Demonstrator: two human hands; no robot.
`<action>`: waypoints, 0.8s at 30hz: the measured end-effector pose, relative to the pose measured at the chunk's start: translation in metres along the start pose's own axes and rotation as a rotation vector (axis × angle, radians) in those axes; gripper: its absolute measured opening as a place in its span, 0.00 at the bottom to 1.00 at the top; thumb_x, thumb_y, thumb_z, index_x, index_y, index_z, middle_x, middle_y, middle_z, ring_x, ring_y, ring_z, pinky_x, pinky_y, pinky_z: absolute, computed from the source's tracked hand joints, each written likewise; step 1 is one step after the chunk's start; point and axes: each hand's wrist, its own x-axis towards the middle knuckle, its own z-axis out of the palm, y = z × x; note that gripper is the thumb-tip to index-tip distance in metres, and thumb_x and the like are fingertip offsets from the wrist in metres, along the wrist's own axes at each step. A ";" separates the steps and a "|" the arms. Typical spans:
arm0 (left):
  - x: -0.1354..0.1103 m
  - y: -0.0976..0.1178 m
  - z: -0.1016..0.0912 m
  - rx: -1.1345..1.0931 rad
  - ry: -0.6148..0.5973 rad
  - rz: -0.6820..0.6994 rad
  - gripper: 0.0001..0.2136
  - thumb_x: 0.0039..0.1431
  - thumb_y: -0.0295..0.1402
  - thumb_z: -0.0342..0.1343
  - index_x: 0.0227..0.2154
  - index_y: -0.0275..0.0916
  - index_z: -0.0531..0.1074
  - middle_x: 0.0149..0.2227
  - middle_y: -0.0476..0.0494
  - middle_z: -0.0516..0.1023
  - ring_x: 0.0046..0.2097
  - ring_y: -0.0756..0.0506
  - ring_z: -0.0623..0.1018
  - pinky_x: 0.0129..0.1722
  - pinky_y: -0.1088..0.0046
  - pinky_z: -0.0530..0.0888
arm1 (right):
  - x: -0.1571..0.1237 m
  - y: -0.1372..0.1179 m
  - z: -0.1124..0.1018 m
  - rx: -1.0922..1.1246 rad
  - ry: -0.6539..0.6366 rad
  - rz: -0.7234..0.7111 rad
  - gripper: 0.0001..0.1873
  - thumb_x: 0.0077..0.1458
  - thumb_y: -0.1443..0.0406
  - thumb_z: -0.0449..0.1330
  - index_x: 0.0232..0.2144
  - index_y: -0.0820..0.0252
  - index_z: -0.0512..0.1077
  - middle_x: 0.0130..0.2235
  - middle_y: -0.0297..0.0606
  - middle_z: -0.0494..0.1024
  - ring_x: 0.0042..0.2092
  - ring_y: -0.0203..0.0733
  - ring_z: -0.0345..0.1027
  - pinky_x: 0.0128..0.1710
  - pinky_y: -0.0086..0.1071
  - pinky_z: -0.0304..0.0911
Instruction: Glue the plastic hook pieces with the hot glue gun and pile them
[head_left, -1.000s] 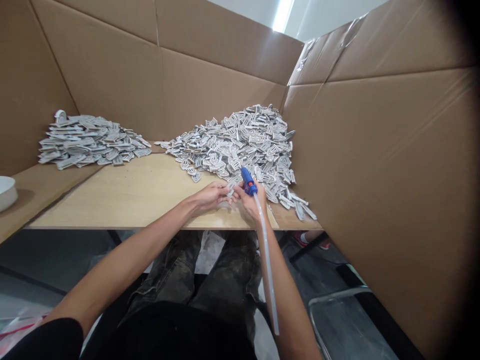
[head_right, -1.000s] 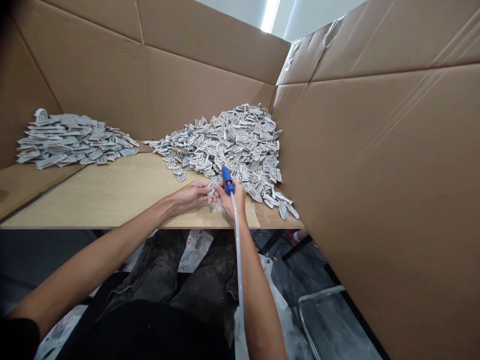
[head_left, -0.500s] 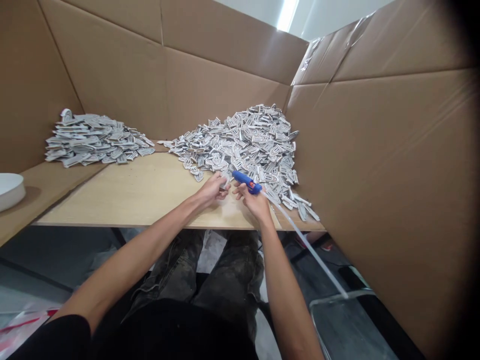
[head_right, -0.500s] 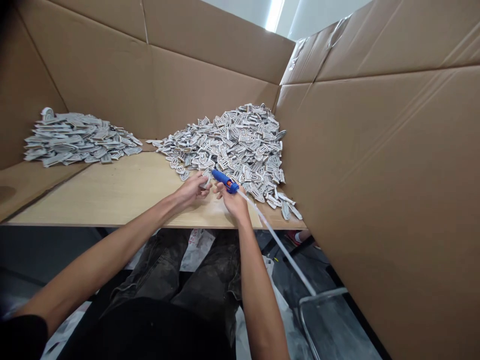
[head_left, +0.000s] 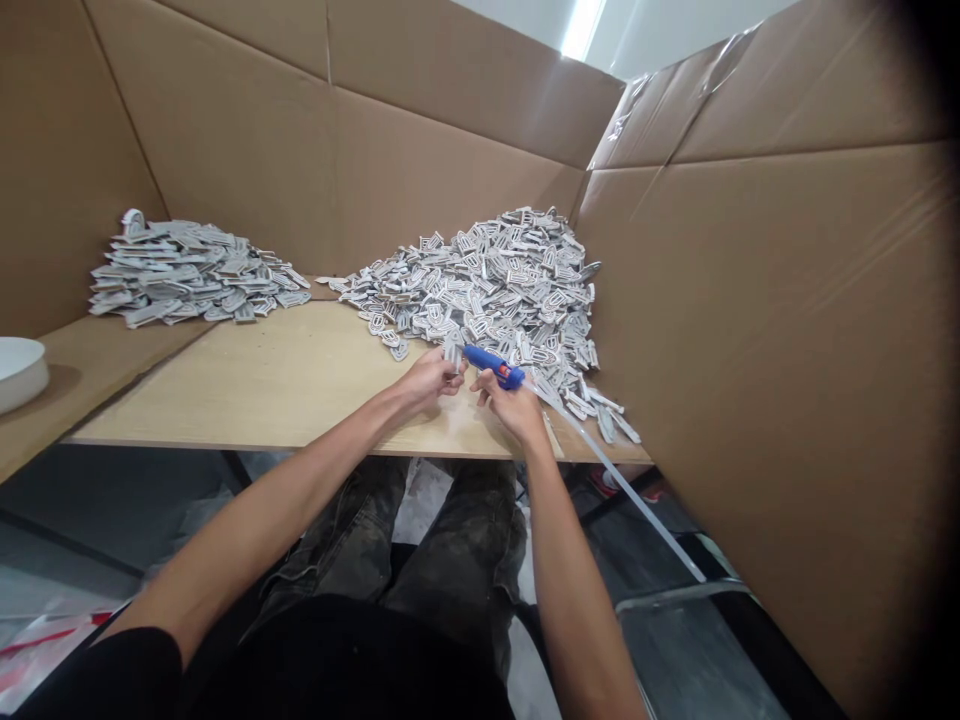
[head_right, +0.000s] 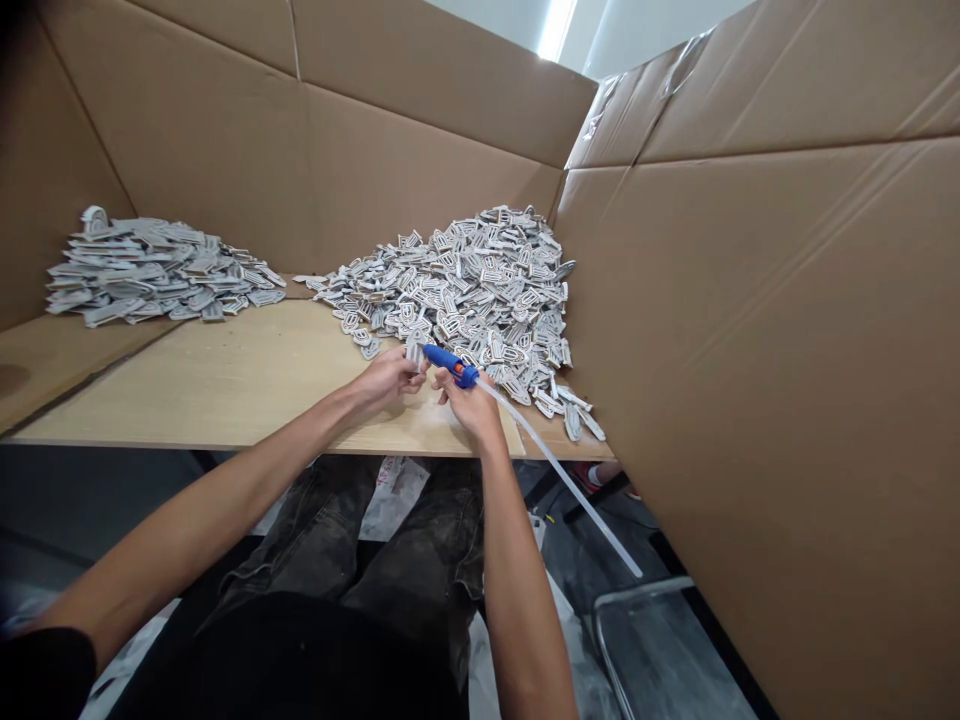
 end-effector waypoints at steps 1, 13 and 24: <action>0.000 0.000 0.000 0.003 -0.006 -0.001 0.10 0.43 0.18 0.54 0.29 0.36 0.66 0.27 0.48 0.69 0.23 0.54 0.64 0.22 0.78 0.55 | 0.000 0.001 0.001 -0.003 0.014 -0.002 0.42 0.53 0.27 0.54 0.28 0.59 0.78 0.23 0.40 0.77 0.27 0.42 0.72 0.32 0.33 0.67; 0.009 -0.012 -0.006 0.062 0.004 0.026 0.13 0.45 0.19 0.54 0.33 0.39 0.63 0.27 0.53 0.66 0.22 0.55 0.61 0.22 0.78 0.53 | 0.000 -0.003 0.006 -0.094 0.138 0.004 0.32 0.52 0.34 0.62 0.22 0.55 0.72 0.21 0.32 0.68 0.26 0.40 0.59 0.28 0.34 0.58; 0.015 -0.021 -0.012 0.159 0.038 0.085 0.09 0.54 0.20 0.53 0.34 0.40 0.63 0.24 0.55 0.63 0.22 0.55 0.61 0.24 0.77 0.54 | 0.003 0.004 0.009 -0.180 0.154 -0.132 0.27 0.59 0.40 0.62 0.28 0.56 0.79 0.26 0.37 0.78 0.30 0.45 0.68 0.36 0.36 0.65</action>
